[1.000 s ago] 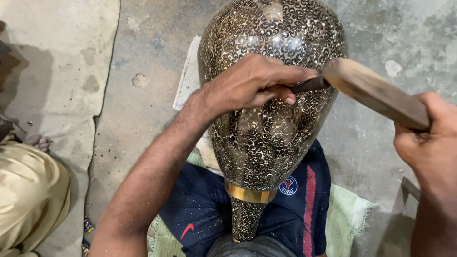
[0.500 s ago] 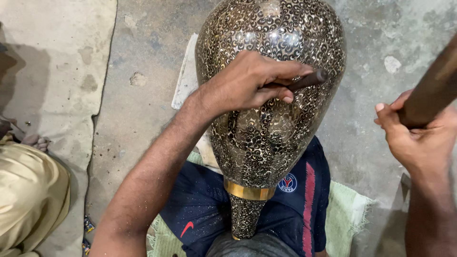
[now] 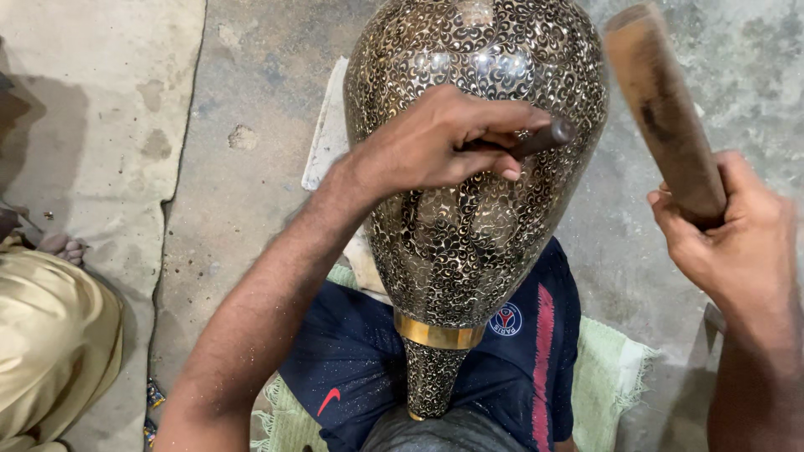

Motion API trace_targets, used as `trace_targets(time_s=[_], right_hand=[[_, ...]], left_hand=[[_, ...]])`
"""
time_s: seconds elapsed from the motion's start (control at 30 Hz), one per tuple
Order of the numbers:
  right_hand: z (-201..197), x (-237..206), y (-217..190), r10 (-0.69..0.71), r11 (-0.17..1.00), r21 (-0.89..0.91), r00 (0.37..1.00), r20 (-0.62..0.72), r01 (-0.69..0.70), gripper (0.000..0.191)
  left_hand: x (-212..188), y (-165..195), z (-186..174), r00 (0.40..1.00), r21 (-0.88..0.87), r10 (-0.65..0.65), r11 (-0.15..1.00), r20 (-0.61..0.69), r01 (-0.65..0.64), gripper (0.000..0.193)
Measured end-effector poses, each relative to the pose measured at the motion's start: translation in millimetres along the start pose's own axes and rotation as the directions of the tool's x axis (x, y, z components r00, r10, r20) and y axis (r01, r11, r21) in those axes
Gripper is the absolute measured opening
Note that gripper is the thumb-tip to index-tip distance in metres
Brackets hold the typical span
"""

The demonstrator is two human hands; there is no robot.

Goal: The person sits on the floor with a large engraved brass vase resting on their lap. They hold a small punch against the vase surface with one hand and strike it with a wooden mallet in the other hand, working around the patterned surface to shape or set the engraved design.

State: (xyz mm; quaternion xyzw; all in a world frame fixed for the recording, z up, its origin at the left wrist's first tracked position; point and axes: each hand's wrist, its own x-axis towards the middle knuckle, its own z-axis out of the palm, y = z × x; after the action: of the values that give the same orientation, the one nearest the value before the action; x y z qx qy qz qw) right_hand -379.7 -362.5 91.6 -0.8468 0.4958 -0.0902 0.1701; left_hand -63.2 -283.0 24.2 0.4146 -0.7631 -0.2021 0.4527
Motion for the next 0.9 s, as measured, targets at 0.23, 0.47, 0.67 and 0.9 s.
trace_targets(time_s=[0.23,0.47,0.67,0.9], right_hand=[[31,-4,16,0.128,0.962,0.202,0.959,0.252,-0.182,0.05],[51,-25,24,0.135,0.967,0.189,0.971,0.195,-0.172,0.049],[62,-35,23,0.124,0.946,0.294,0.99,0.066,-0.138,0.047],[63,-42,16,0.01,0.981,0.194,0.996,-0.084,0.006,0.026]], left_hand=[[6,4,-5,0.991,-0.04,0.063,0.997,0.12,-0.058,0.043],[18,2,-6,0.972,0.009,0.121,0.992,0.202,-0.126,0.041],[19,-1,-6,0.967,-0.001,0.047,0.999,0.25,-0.049,0.038],[20,-7,1,0.968,-0.042,0.09,0.996,0.233,-0.082,0.034]])
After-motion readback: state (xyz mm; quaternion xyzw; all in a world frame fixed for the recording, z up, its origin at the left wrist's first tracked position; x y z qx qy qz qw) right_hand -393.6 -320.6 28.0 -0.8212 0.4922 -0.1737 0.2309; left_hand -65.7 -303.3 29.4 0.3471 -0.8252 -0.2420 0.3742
